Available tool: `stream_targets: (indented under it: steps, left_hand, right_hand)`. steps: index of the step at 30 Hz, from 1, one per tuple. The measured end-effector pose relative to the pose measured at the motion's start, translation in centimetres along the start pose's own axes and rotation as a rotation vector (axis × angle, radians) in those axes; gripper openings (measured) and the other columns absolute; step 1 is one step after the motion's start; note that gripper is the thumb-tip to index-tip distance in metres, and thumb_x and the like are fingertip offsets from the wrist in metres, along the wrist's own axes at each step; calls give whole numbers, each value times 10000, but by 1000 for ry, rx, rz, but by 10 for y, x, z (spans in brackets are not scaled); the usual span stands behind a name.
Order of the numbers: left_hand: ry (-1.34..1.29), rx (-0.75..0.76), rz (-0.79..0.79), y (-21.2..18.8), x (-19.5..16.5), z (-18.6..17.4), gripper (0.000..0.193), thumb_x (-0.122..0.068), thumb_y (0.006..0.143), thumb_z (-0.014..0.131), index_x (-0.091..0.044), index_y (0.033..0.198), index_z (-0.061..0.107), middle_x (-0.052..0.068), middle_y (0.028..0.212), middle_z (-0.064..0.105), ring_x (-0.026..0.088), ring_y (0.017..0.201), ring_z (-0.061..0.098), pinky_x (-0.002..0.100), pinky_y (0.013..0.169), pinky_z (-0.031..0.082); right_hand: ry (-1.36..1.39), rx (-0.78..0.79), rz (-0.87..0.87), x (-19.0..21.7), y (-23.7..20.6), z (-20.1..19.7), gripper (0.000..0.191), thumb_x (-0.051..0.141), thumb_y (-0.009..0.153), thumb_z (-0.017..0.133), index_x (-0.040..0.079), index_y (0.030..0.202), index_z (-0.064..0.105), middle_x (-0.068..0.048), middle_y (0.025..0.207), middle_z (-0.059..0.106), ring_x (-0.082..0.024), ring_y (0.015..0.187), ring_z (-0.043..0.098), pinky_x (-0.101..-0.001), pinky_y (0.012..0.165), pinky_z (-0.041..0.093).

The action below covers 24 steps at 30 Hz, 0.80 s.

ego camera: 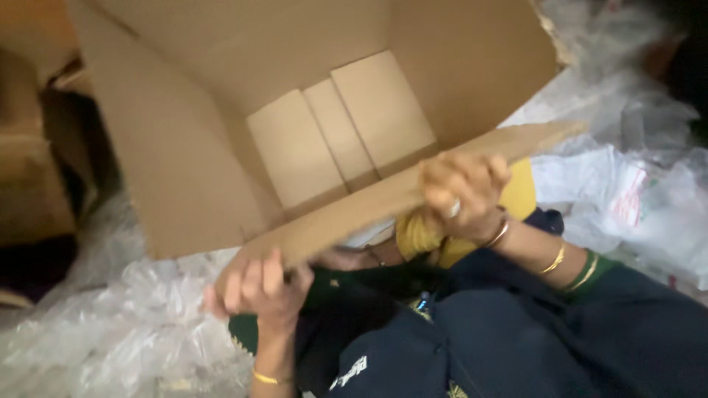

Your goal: The person sits on the floor and packs plastic containers into a cardboard box, placing plastic-wrapped bundles of containers into the box and pressing them down to arrange them. They finish taping a box with tape at the start and later reach to stack closed cartons around them.

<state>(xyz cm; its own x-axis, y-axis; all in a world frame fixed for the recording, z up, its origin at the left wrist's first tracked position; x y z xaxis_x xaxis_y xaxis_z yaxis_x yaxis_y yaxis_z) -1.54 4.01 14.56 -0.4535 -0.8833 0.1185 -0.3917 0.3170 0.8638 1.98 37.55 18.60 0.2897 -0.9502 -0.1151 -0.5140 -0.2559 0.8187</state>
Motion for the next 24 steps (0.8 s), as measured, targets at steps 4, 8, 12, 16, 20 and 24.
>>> stream_targets:
  steps: [4,8,12,16,20,24]
  left_hand:
    - [200,45,221,-122,-23,-1,331,-350,974,776,-242,1240,612,-22,1280,538,266,1263,461,548,1096,289]
    - [-161,412,8,-167,-74,4,524,-369,899,725,-229,1383,582,32,1363,536,323,1296,452,613,1092,294]
    - [-314,684,-124,-96,-57,15,740,-468,865,780,-196,1495,503,88,1478,474,359,1382,418,641,1170,266]
    - [-205,977,-139,-10,-30,66,1184,-512,511,890,-199,1518,352,222,1556,317,498,1424,281,722,1082,195]
    - [-93,1074,-125,-3,-31,105,1225,-487,512,911,-253,1559,320,167,1508,376,411,1393,347,689,1078,242]
    - [-44,650,-91,-36,-33,121,885,-459,702,860,-248,1484,503,118,1316,536,347,1200,484,627,1064,347]
  right_hand:
    - [-192,-166,-157,36,-112,10,183,256,946,787,277,1064,648,38,1264,628,-187,1180,565,-479,1094,306]
    - [45,612,-14,67,-201,34,515,465,906,704,168,1322,631,-62,1552,511,-304,1472,394,-638,1193,154]
    - [267,739,34,77,-230,57,803,571,866,677,136,1491,421,-118,1658,266,-412,1531,168,-821,1074,-30]
    - [232,936,-11,75,-229,94,930,580,806,675,219,1574,297,-99,1654,206,-463,1497,144,-896,980,-6]
    - [3,1196,-22,73,-229,141,901,532,813,675,311,1583,263,-44,1660,195,-413,1497,183,-935,951,63]
    - [89,1375,57,61,-221,189,921,515,853,670,330,1627,206,-58,1657,206,-415,1494,204,-902,975,87]
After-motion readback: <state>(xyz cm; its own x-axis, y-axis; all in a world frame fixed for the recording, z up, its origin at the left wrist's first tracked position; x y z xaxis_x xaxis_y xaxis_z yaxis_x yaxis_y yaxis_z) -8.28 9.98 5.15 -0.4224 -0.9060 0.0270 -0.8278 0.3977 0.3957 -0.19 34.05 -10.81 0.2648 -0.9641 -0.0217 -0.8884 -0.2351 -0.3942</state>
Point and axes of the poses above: each hand's wrist, its own y-axis towards the middle knuckle, its own z-axis out of the palm, x = y × z, the point moved 4 cm from there along y, towards the middle knuckle
